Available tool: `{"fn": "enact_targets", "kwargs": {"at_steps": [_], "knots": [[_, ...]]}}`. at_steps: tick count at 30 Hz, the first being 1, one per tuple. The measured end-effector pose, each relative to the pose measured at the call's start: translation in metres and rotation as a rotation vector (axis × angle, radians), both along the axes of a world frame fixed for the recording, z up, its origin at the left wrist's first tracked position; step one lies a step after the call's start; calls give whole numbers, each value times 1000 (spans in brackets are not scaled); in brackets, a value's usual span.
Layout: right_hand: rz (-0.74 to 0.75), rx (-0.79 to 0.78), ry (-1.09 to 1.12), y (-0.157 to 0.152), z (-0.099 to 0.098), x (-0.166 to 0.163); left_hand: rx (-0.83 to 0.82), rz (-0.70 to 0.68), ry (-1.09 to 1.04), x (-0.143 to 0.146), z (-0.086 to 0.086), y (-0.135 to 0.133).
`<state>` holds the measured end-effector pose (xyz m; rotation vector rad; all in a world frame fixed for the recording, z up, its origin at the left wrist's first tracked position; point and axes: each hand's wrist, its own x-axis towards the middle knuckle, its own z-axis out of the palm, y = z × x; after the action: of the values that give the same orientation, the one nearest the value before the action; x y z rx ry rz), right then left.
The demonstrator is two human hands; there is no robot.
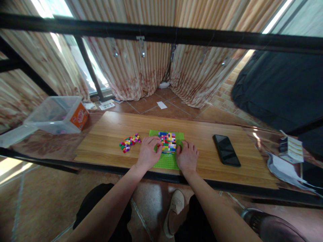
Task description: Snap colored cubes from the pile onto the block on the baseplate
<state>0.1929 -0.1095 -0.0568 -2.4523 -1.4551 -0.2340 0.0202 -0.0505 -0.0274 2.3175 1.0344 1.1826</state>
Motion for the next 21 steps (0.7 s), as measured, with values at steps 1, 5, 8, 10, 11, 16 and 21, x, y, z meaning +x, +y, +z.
{"fn": "enact_targets", "kwargs": {"at_steps": [1,5,8,10,11,16,21], "knots": [[0,-1,3,0,0,0,-26,7,-20,1,0,0],[7,15,12,0,0,0,-125,17,-120,4,0,-2],[11,21,9,0,-1,1,-201,24,-247,6,-1,-2],[14,18,5,-1,-1,1,-273,42,-319,9,-2,-2],[15,15,3,-1,-1,1,-323,55,-347,10,-3,-2],[14,10,-11,-1,-3,2,-630,109,-474,16,-7,-1],[7,11,-21,-1,-3,2,-747,118,-518,19,-7,1]]}}
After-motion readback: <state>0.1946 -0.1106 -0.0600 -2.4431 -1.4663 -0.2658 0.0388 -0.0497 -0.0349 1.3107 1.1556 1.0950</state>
